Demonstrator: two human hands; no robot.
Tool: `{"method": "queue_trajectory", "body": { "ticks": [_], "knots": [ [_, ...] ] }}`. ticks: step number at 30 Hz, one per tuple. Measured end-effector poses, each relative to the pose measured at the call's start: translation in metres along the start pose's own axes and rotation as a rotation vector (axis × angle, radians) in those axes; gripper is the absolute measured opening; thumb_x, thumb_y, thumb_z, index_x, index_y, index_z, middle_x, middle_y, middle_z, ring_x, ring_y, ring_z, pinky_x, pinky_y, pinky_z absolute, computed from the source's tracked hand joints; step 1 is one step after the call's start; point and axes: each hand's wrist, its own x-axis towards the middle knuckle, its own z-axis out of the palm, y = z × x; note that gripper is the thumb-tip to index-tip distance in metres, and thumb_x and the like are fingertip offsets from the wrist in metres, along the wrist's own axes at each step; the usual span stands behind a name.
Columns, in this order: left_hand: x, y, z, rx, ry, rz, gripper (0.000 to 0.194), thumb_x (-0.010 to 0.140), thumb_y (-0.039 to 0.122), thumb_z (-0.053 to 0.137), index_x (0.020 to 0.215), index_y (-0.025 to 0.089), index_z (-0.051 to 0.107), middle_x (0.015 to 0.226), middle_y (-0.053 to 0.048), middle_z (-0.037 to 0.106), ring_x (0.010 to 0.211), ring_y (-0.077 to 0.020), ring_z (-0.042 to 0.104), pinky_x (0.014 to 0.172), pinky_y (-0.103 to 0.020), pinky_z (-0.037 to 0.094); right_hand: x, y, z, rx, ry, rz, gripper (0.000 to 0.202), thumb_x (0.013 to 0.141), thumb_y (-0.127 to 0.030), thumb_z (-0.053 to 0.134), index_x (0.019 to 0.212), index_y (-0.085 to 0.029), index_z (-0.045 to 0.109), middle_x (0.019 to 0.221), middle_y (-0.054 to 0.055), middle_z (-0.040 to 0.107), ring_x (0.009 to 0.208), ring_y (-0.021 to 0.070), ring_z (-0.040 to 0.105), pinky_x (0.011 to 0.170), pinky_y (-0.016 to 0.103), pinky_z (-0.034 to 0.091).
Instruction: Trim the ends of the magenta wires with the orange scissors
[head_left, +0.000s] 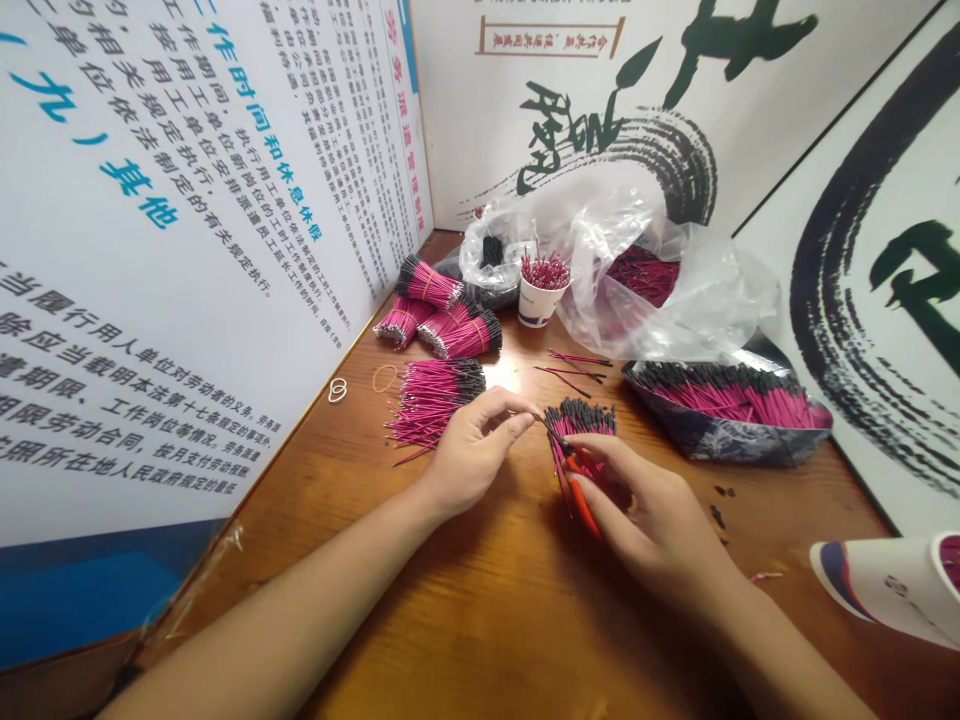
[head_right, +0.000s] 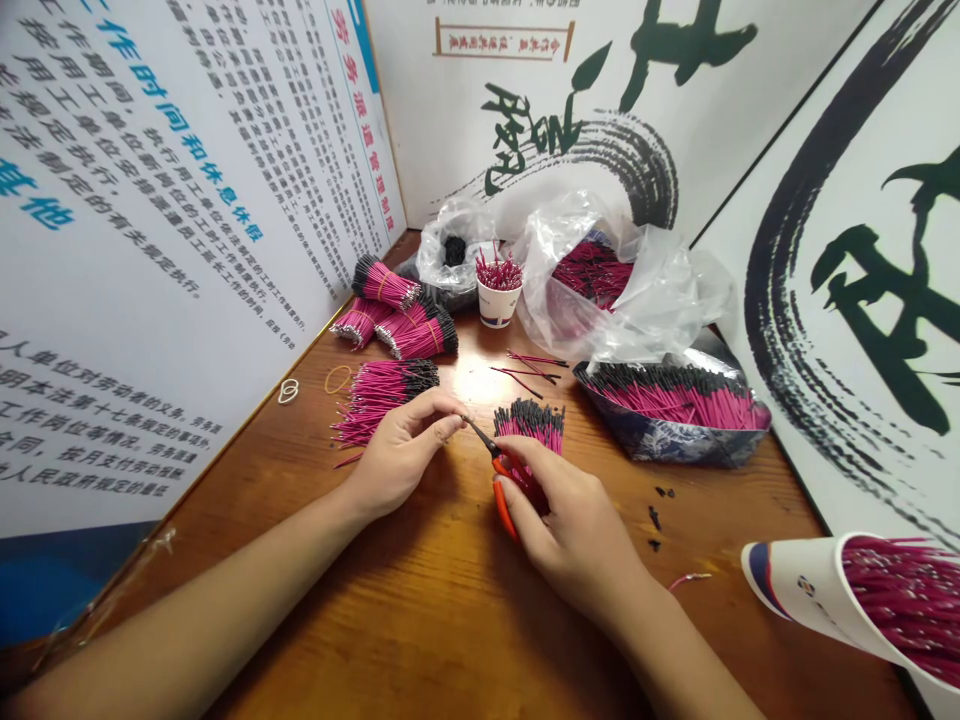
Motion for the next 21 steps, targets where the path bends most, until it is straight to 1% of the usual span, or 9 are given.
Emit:
{"method": "queue_trajectory", "body": {
  "ticks": [6, 12, 21],
  "knots": [
    [0.0000, 0.0002, 0.0003, 0.001, 0.001, 0.007, 0.010, 0.090, 0.020, 0.059, 0.083, 0.016, 0.065, 0.082, -0.002, 0.061, 0.083, -0.0146, 0.057, 0.082, -0.027, 0.044, -0.0001, -0.0012, -0.0016, -0.004, 0.002, 0.000, 0.025, 0.095, -0.023, 0.052, 0.119, -0.022, 0.059, 0.094, 0.003, 0.075, 0.077, 0.0157, 0.070, 0.070, 0.024, 0.053],
    [0.0002, 0.0019, 0.0005, -0.007, -0.010, -0.002, 0.011, 0.090, 0.021, 0.058, 0.083, 0.015, 0.064, 0.082, -0.002, 0.060, 0.082, -0.0145, 0.056, 0.082, -0.027, 0.044, -0.0017, 0.0006, 0.0010, 0.014, 0.020, 0.005, 0.025, 0.093, -0.022, 0.056, 0.118, -0.023, 0.059, 0.094, 0.002, 0.075, 0.077, 0.0148, 0.069, 0.070, 0.023, 0.053],
    [-0.0002, 0.0035, 0.0002, 0.006, -0.009, -0.018, 0.012, 0.090, 0.023, 0.057, 0.083, 0.016, 0.064, 0.083, -0.002, 0.062, 0.083, -0.0157, 0.057, 0.083, -0.028, 0.045, 0.0004, -0.0003, 0.0009, 0.023, 0.018, -0.005, 0.026, 0.093, -0.022, 0.055, 0.118, -0.021, 0.060, 0.093, 0.004, 0.074, 0.076, 0.0162, 0.070, 0.069, 0.025, 0.053]
  ]
}}
